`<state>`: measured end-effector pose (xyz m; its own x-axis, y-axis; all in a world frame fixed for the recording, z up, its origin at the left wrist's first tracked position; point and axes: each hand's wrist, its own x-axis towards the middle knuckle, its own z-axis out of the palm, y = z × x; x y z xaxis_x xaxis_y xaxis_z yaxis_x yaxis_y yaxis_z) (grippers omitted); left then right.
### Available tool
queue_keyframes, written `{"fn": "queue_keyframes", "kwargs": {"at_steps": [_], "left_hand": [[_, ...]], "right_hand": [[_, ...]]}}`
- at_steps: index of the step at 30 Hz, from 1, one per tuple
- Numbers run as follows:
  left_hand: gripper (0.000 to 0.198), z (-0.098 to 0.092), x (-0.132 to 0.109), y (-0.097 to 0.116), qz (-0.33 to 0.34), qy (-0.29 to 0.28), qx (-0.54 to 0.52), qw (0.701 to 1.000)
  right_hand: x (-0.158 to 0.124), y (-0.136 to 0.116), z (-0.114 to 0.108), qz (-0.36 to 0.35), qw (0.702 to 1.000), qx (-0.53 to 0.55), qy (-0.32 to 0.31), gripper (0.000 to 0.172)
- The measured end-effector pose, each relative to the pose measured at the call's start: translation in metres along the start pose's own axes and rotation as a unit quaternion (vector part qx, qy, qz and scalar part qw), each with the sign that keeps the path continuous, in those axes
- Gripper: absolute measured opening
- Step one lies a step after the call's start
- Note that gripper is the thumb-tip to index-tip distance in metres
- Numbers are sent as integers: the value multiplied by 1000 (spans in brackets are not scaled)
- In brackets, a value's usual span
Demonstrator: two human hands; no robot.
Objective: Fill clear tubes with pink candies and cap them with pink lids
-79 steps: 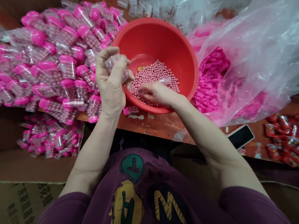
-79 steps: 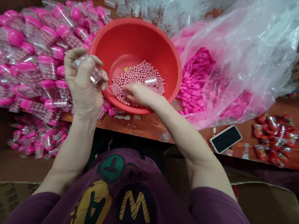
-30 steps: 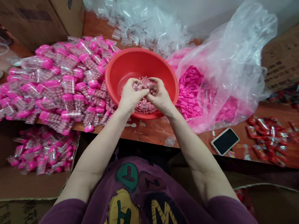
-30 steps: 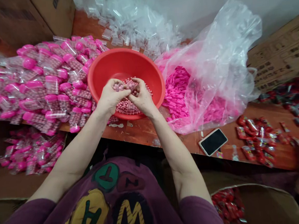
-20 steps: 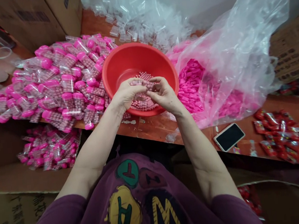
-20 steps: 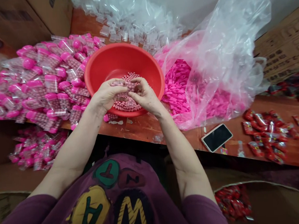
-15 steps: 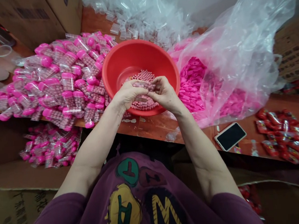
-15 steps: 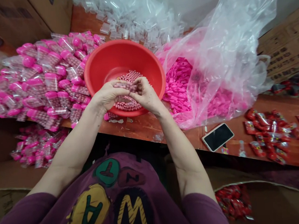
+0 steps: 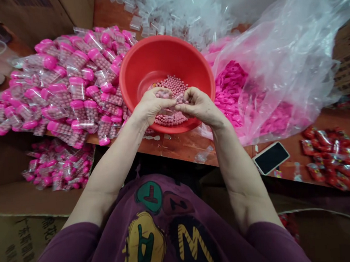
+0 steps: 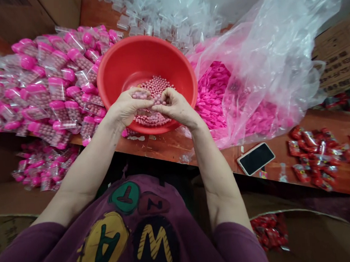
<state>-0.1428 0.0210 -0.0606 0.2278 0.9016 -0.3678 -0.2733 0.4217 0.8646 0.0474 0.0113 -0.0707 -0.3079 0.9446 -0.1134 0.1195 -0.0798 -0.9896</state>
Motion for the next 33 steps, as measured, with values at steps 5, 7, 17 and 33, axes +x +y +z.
{"fn": "queue_keyframes", "kwargs": {"at_steps": [5, 7, 17, 33], "left_hand": [[37, 3, 2, -2, 17, 36, -5, 999], [36, 3, 3, -3, 20, 48, -12, 999], [36, 1, 3, -7, 26, 31, 36, 999], [37, -6, -9, 0, 18, -65, -22, 997]], "right_hand": [[6, 8, -7, -6, 1000, -1, 27, 65], [10, 9, -11, -13, 999, 0, 50, 57], [13, 6, -22, -11, 999, -43, 12, 28], [16, -3, -8, -115, 971, -182, 105, 30]]}}
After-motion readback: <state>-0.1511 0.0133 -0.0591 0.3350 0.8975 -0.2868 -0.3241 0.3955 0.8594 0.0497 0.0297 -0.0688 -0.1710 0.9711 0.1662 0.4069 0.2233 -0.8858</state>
